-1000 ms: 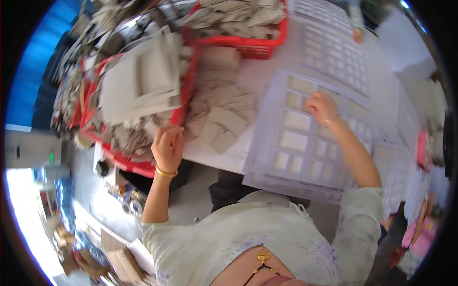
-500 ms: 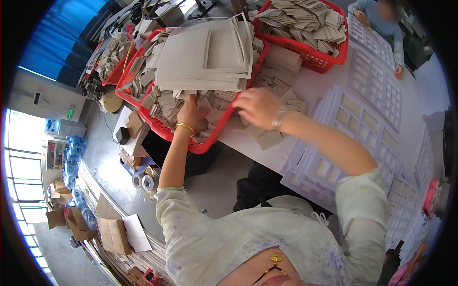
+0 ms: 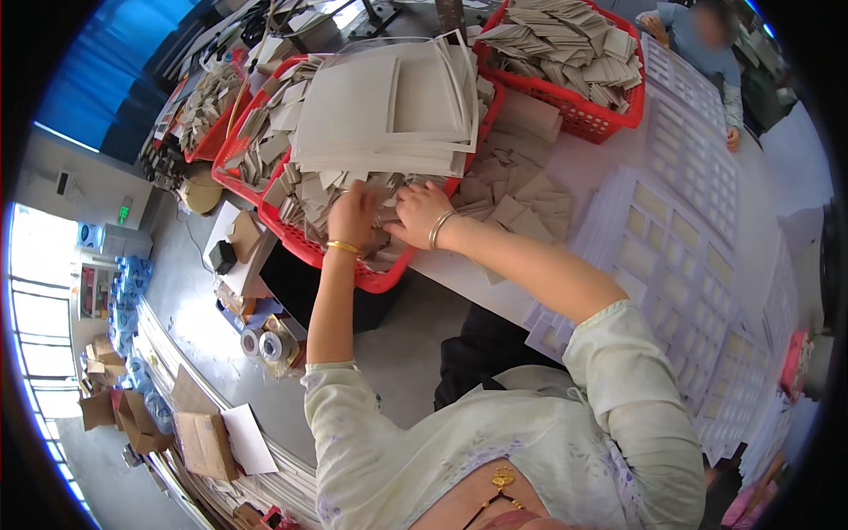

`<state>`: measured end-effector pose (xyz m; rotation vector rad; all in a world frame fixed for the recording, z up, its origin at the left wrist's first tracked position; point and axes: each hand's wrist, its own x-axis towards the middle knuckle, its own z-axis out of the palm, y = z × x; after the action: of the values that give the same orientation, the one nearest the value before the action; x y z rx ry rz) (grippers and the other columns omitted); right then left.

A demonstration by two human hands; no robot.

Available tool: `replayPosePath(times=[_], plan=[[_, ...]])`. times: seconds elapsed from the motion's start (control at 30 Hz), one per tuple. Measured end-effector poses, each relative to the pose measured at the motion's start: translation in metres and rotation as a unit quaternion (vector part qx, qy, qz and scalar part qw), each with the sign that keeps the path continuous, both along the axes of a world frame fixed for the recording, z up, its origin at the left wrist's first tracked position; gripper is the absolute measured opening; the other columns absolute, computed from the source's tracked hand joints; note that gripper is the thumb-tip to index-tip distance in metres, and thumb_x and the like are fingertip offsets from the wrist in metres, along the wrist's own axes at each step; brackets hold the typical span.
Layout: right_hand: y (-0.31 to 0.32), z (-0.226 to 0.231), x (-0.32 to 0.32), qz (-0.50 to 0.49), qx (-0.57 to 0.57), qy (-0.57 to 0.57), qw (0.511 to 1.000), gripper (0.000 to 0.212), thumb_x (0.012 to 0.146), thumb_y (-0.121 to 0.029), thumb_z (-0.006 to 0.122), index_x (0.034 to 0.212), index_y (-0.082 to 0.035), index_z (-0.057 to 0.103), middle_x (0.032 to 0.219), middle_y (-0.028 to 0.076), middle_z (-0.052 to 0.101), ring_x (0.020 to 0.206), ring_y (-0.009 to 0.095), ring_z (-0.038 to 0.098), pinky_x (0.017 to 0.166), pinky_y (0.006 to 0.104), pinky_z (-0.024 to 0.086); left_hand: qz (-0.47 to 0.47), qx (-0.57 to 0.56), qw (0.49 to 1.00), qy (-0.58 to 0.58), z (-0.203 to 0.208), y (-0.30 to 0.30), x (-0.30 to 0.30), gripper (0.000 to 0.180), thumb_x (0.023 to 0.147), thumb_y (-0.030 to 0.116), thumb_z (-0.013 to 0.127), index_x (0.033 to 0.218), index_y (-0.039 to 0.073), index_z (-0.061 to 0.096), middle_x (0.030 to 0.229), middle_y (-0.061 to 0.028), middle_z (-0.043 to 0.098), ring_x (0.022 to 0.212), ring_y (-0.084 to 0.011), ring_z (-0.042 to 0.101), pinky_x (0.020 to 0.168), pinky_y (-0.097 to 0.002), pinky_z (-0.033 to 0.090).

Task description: Manually folding small cardboard rectangles and placing them into cells of a plastic packaging tray.

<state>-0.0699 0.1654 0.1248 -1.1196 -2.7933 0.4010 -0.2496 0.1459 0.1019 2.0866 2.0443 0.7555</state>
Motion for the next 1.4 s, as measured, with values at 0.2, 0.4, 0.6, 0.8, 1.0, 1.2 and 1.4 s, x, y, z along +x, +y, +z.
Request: replayPosePath(times=[0.2,0.4,0.6,0.8,1.0,1.2,1.4], plan=[[-0.008,0.000,0.035,-0.069,0.002,0.482,0.874,0.019,0.071,-0.016,0.074,0.082,-0.006,0.063,0.088,0.008,0.061,0.077,0.023,0.062,0.069,0.0334,0.050,0.102,0.250,0.958,-0.100,0.025,-0.007,0.013,0.018,0.091,0.018,0.057,0.102,0.004,0.056,0.071,-0.0150,0.059,0.059,-0.0298,0.057,0.053,-0.0373,0.044],[-0.025,0.012,0.120,-0.148,-0.106,0.577,0.796,0.015,0.079,-0.002,0.065,0.093,-0.004,0.059,0.082,0.005,0.058,0.069,0.012,0.059,0.061,0.0253,0.049,0.065,0.291,0.952,-0.073,0.016,-0.005,0.011,0.022,0.089,0.020,0.061,0.103,0.003,0.059,0.077,-0.0081,0.060,0.054,-0.0176,0.052,0.049,-0.0282,0.042],[-0.058,-0.005,0.300,-0.287,-0.029,0.456,0.842,0.017,0.087,-0.007,0.059,0.102,-0.004,0.052,0.082,0.003,0.057,0.069,0.010,0.057,0.059,0.0249,0.048,0.004,0.320,0.939,-0.127,0.039,-0.026,0.034,0.014,0.089,0.009,0.059,0.101,0.001,0.060,0.087,-0.0081,0.057,0.065,-0.0129,0.053,0.054,-0.0234,0.044],[-0.098,-0.004,0.464,-0.468,-0.030,0.449,0.761,0.010,0.088,-0.009,0.057,0.095,-0.002,0.058,0.086,0.004,0.062,0.058,0.010,0.057,0.055,0.0251,0.048,-0.215,0.196,0.932,-0.216,0.086,-0.021,0.190,0.021,0.087,-0.002,0.055,0.106,0.003,0.062,0.092,-0.0067,0.059,0.068,-0.0093,0.055,0.059,-0.0213,0.047],[-0.125,0.022,0.498,-0.552,-0.054,0.413,0.723,0.013,0.092,-0.012,0.051,0.098,-0.003,0.057,0.080,0.004,0.060,0.053,0.009,0.056,0.047,0.0247,0.046,-0.405,-0.050,0.851,-0.331,0.059,0.000,0.381,0.018,0.082,-0.002,0.061,0.099,0.005,0.061,0.091,-0.0080,0.064,0.066,-0.0122,0.062,0.055,-0.0236,0.047],[-0.138,0.019,0.517,-0.583,-0.123,0.456,0.661,0.012,0.092,-0.011,0.047,0.101,-0.004,0.052,0.084,0.005,0.059,0.049,0.010,0.055,0.036,0.0260,0.042,-0.450,-0.193,0.838,-0.242,0.016,0.023,0.489,0.011,0.083,0.001,0.059,0.093,0.005,0.060,0.082,-0.0095,0.062,0.065,-0.0211,0.063,0.060,-0.0317,0.050],[-0.152,0.023,0.540,-0.589,-0.132,0.485,0.633,0.012,0.092,-0.011,0.048,0.102,-0.005,0.051,0.092,0.005,0.057,0.049,0.010,0.054,0.036,0.0238,0.039,-0.463,-0.173,0.857,-0.145,-0.016,0.039,0.512,0.011,0.082,0.005,0.057,0.092,0.007,0.061,0.084,-0.0101,0.064,0.080,-0.0281,0.062,0.069,-0.0376,0.050]])
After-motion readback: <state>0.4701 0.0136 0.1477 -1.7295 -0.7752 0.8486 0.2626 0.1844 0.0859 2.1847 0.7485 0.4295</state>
